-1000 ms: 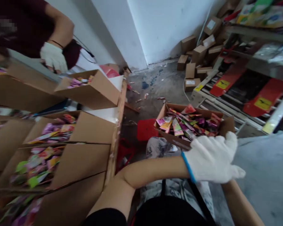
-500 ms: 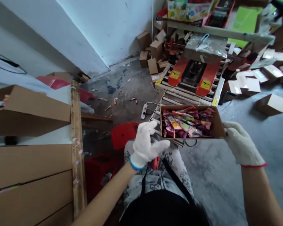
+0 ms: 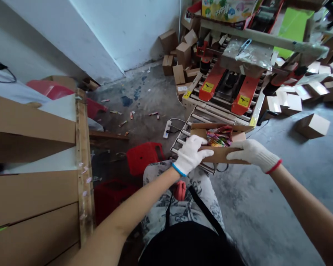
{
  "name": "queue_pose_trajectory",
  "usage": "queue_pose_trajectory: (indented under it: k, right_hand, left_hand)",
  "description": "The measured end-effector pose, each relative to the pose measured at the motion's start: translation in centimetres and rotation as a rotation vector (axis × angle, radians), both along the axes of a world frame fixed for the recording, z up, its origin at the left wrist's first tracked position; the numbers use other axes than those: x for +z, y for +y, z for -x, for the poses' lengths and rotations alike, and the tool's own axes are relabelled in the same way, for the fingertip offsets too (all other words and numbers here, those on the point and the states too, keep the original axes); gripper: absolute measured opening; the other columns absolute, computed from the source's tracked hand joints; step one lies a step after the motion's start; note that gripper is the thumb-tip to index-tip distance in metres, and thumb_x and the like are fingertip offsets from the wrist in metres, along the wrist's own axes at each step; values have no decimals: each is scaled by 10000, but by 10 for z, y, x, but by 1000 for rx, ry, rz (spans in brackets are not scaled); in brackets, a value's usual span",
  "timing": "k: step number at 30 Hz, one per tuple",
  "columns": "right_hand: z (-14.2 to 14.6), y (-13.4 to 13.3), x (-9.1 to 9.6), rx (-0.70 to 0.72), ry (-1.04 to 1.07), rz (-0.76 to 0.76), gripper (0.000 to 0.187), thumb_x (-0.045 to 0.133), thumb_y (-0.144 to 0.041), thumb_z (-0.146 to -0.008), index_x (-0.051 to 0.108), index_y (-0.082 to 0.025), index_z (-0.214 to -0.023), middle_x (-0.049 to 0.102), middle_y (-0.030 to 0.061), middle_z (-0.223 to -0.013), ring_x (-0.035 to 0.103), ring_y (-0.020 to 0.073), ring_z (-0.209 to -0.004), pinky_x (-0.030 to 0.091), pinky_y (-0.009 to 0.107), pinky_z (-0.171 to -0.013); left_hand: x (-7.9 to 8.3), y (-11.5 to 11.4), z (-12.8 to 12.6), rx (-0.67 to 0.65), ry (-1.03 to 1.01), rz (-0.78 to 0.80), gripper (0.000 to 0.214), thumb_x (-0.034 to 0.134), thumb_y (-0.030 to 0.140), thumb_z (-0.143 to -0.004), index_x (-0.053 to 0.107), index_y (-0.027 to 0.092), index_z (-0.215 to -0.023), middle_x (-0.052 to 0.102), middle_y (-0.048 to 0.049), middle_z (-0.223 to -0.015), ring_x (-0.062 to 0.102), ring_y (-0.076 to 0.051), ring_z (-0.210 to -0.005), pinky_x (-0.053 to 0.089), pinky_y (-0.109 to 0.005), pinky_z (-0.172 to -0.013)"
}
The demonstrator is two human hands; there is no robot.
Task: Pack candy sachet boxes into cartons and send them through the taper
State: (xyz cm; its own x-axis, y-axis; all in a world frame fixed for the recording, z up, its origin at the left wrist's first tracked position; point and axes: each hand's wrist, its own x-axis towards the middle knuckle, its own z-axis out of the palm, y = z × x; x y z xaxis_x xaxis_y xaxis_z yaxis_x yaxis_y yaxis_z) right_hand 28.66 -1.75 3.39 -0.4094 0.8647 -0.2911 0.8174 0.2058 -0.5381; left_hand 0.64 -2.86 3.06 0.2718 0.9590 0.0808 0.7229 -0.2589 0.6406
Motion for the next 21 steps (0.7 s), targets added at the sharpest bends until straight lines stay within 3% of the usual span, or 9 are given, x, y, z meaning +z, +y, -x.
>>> queue_pose_trajectory:
  k: [3, 5, 7, 9, 11, 15, 17, 21]
  right_hand:
    - [11, -8, 3, -163, -109, -448, 466, 688, -641, -792, 723, -217, -983, 678, 72, -853, 608, 254, -767, 476, 363, -667]
    - [25, -9, 7, -251, -39, -676, 572, 679, -625, -827, 674, -196, -1205, 687, 136, -1072, 626, 314, -962, 505, 431, -822]
    - [43, 1, 7, -207, -13, -692, 508, 608, -534, -916, 631, -204, -1301, 669, 149, -1190, 622, 315, -1052, 499, 430, -902]
    - [62, 22, 1, -80, -79, -548, 355, 528, -398, -967, 678, -215, -1233, 693, 138, -1147, 646, 290, -997, 508, 401, -880]
    - [77, 45, -11, -11, -153, -421, 300, 492, -301, -962, 723, -197, -1123, 718, 133, -1042, 660, 268, -905, 515, 380, -839]
    - [88, 67, -30, -26, -193, -400, 284, 519, -297, -938, 727, -152, -1065, 719, 131, -974, 658, 251, -898, 510, 346, -832]
    - [85, 63, -32, -33, -200, -417, 276, 527, -299, -931, 724, -160, -1065, 716, 124, -970, 653, 246, -896, 511, 338, -820]
    - [72, 45, -28, -110, -184, -523, 278, 554, -346, -911, 713, -220, -1101, 700, 119, -1056, 644, 284, -963, 513, 418, -881]
  left_hand:
    - [-25, -13, -9, 282, -78, -248, 680, 806, 580, -735, 554, 177, -1221, 595, -141, -1237, 552, -310, -1227, 441, -488, -1090]
    - [-34, -15, -14, 419, -172, -193, 747, 841, 532, -707, 482, 192, -1266, 557, -153, -1287, 537, -317, -1253, 442, -517, -1095]
    - [-34, -9, -15, 531, -287, 44, 856, 898, 483, -625, 438, 200, -1289, 564, -149, -1270, 590, -311, -1172, 504, -507, -1024]
    - [-27, 5, -12, 573, -333, 314, 1007, 947, 443, -523, 400, 186, -1329, 579, -156, -1253, 629, -312, -1104, 537, -498, -978]
    - [-16, 22, -6, 509, -274, 407, 1168, 966, 412, -457, 336, 163, -1410, 533, -189, -1347, 588, -353, -1207, 488, -519, -1059]
    - [-7, 48, 3, 245, -195, 246, 1314, 945, 361, -469, 199, 181, -1535, 278, -187, -1600, 287, -377, -1493, 261, -494, -1248]
    - [-12, 53, 5, 158, -242, 202, 1198, 906, 342, -542, 241, 188, -1526, 325, -170, -1587, 323, -354, -1481, 278, -485, -1243]
    - [-24, 49, 4, 134, -297, 127, 987, 859, 365, -636, 364, 175, -1467, 515, -150, -1447, 516, -333, -1329, 416, -496, -1152]
